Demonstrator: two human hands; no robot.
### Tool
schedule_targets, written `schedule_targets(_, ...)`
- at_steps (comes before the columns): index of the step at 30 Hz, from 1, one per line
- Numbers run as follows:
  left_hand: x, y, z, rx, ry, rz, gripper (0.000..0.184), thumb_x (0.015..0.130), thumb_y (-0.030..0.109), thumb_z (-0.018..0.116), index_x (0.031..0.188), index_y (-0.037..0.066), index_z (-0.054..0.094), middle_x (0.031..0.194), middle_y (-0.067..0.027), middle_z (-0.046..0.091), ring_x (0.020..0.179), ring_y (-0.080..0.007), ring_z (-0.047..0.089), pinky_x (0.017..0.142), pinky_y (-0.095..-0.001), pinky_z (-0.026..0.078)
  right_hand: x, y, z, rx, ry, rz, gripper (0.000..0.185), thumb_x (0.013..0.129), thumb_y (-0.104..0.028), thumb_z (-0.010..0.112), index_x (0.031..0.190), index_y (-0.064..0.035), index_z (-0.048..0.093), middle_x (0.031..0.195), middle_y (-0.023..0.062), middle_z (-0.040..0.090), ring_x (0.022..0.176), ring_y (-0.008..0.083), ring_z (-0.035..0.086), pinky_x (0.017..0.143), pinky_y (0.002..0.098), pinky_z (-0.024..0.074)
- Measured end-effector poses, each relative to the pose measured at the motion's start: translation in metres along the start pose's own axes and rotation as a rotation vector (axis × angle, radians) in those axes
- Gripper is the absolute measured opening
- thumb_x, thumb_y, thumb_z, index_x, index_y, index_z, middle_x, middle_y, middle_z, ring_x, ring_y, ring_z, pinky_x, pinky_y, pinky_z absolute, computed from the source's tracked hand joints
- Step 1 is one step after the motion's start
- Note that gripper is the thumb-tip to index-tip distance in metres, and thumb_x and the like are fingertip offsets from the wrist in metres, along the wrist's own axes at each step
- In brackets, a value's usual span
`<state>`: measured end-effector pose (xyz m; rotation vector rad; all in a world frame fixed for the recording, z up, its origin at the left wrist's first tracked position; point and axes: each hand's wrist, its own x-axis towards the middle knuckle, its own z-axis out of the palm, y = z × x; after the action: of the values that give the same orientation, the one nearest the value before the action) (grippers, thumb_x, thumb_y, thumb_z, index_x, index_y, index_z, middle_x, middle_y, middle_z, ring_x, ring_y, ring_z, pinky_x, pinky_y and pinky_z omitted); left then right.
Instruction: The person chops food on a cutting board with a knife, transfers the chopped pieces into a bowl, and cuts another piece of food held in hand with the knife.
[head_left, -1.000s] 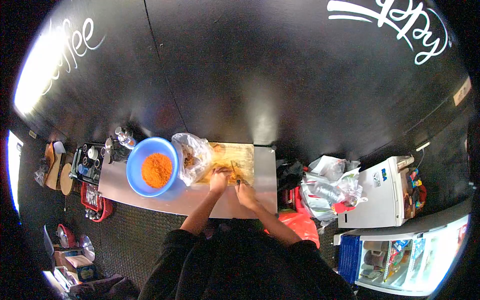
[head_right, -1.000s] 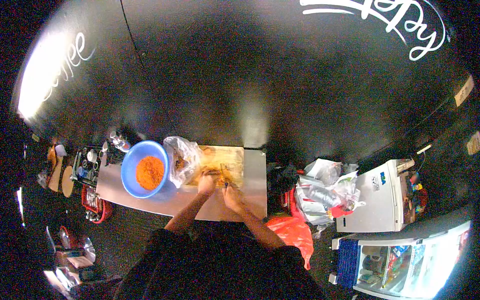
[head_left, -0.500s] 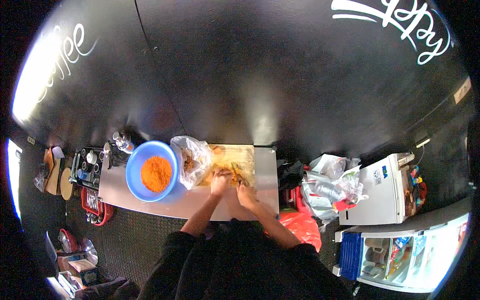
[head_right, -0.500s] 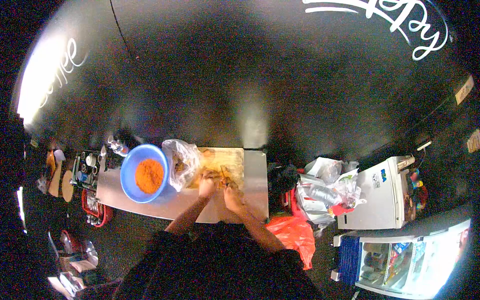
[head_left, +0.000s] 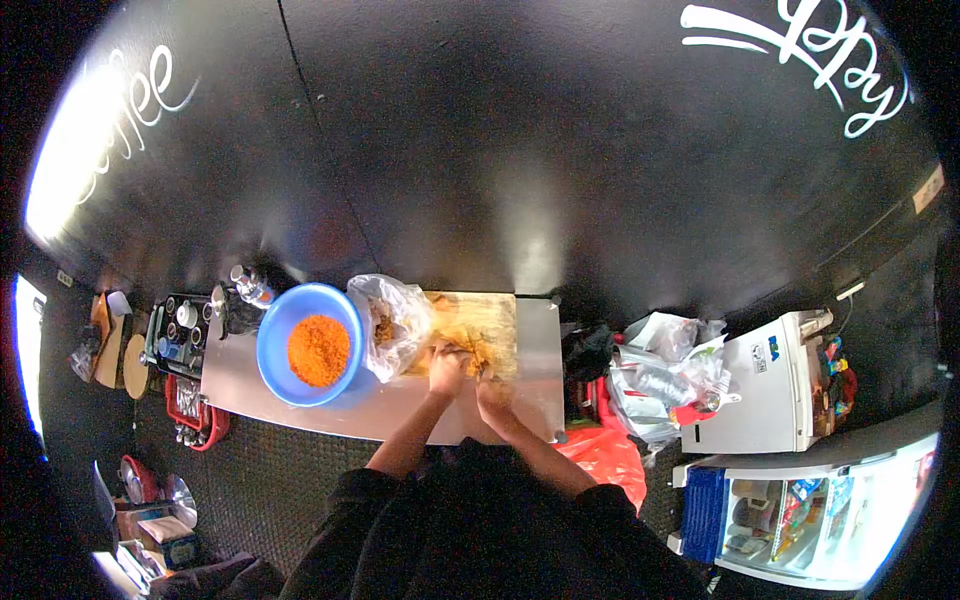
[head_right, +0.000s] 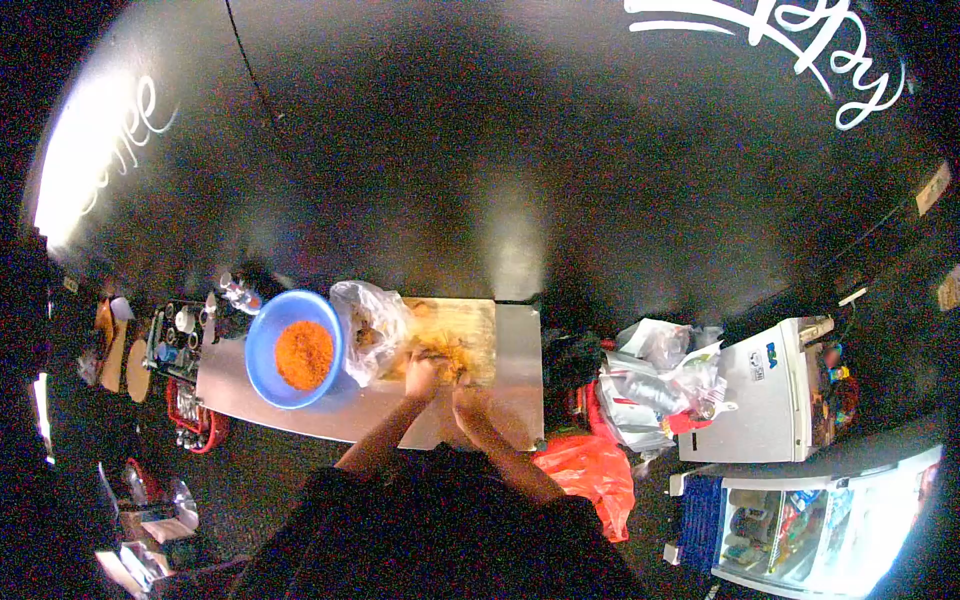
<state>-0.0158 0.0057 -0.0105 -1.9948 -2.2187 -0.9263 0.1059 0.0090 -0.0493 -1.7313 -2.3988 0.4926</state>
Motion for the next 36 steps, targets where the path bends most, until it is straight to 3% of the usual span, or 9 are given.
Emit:
schedule_targets(7,0.003,0.005,-0.009,-0.013,-0.066,-0.065,0.006,0.063,0.016,0.059,0.066,0.014,0.064,0.076,-0.0007,0.061,0.086,-0.0195,0.049,0.077,-0.039,0.031,0.016,-0.004,-0.034,0.033,0.063,-0.179,0.023,0.082,-0.021,0.045,0.089,0.0004,0.047,0.071,0.019,0.058,0.064,0.0328,0.059,0.055,0.0389,0.0482)
schedule_targets(10,0.003,0.006,-0.004,-0.011,-0.056,-0.17,0.003,0.063,0.016,0.061,0.064,0.014,0.063,0.075,-0.0012,0.061,0.083,-0.0204,0.05,0.078,-0.0394,0.031,0.003,-0.013,-0.031,-0.409,0.029,-0.289,0.025,0.083,-0.024,0.044,0.089,0.0,0.047,0.071,0.0182,0.059,0.063,0.0314,0.059,0.054,0.0384,0.0483)
schedule_targets(12,0.004,0.01,-0.009,-0.095,0.017,-0.249,0.002,0.062,0.015,0.062,0.063,0.013,0.062,0.072,-0.0004,0.061,0.08,-0.021,0.052,0.078,-0.0398,0.031,0.001,-0.019,-0.037,-0.046,-0.079,0.021,0.025,0.083,-0.024,0.042,0.091,-0.0002,0.047,0.071,0.0171,0.059,0.063,0.0306,0.059,0.055,0.0381,0.0482)
schedule_targets(15,0.009,0.012,-0.015,-0.257,-0.101,-0.424,0.003,0.061,0.014,0.063,0.063,0.012,0.062,0.071,-0.0012,0.061,0.078,-0.0214,0.052,0.078,-0.0402,0.031,0.017,-0.013,-0.036,-0.006,0.004,-0.064,0.026,0.082,-0.025,0.044,0.091,-0.0006,0.047,0.07,0.0167,0.059,0.062,0.0313,0.059,0.056,0.0384,0.048)
schedule_targets(20,0.007,-0.003,-0.001,-0.338,-0.013,-0.329,0.007,0.061,0.01,0.067,0.064,0.009,0.06,0.069,-0.005,0.061,0.076,-0.0217,0.054,0.076,-0.0391,0.033,0.023,-0.011,-0.077,0.098,-0.131,-0.157,0.03,0.084,-0.021,0.041,0.105,-0.0004,0.041,0.091,0.0204,0.054,0.08,0.0348,0.056,0.068,0.0428,0.0455)
schedule_targets(24,0.011,-0.003,-0.015,-0.539,0.022,-0.309,0.011,0.06,0.008,0.068,0.068,0.005,0.061,0.069,-0.0082,0.062,0.074,-0.0235,0.056,0.066,-0.0345,0.043,0.019,-0.013,-0.082,0.146,-0.015,-0.325,0.035,0.084,-0.023,0.041,0.111,-0.0021,0.038,0.091,0.02,0.054,0.081,0.035,0.056,0.07,0.0436,0.0448)
schedule_targets(29,0.013,-0.012,-0.021,-0.49,0.1,-0.117,0.014,0.059,0.005,0.067,0.071,0.003,0.062,0.071,-0.0106,0.061,0.071,-0.0254,0.058,0.061,-0.032,0.046,0.007,-0.027,-0.058,0.127,-0.014,0.039,0.03,0.084,-0.024,0.04,0.101,0.0006,0.042,0.081,0.0197,0.057,0.073,0.0359,0.057,0.063,0.0437,0.0464)
schedule_targets(33,0.007,-0.015,-0.019,-0.528,0.035,-0.143,0.01,0.062,0.0,0.063,0.071,0.002,0.061,0.074,-0.0111,0.06,0.072,-0.026,0.057,0.064,-0.0327,0.046,0.009,-0.018,-0.03,0.038,-0.13,0.003,0.028,0.084,-0.024,0.04,0.096,0.0019,0.042,0.073,0.0186,0.058,0.066,0.0358,0.058,0.057,0.0434,0.0469)
schedule_targets(36,0.004,-0.019,-0.013,-0.492,-0.021,-0.184,0.009,0.062,-0.002,0.06,0.07,0.002,0.061,0.074,-0.0112,0.06,0.072,-0.027,0.057,0.065,-0.0328,0.045,0.018,-0.012,-0.023,0.043,0.054,-0.097,0.029,0.084,-0.023,0.041,0.096,0.003,0.042,0.065,0.0175,0.057,0.06,0.0343,0.058,0.053,0.042,0.047)
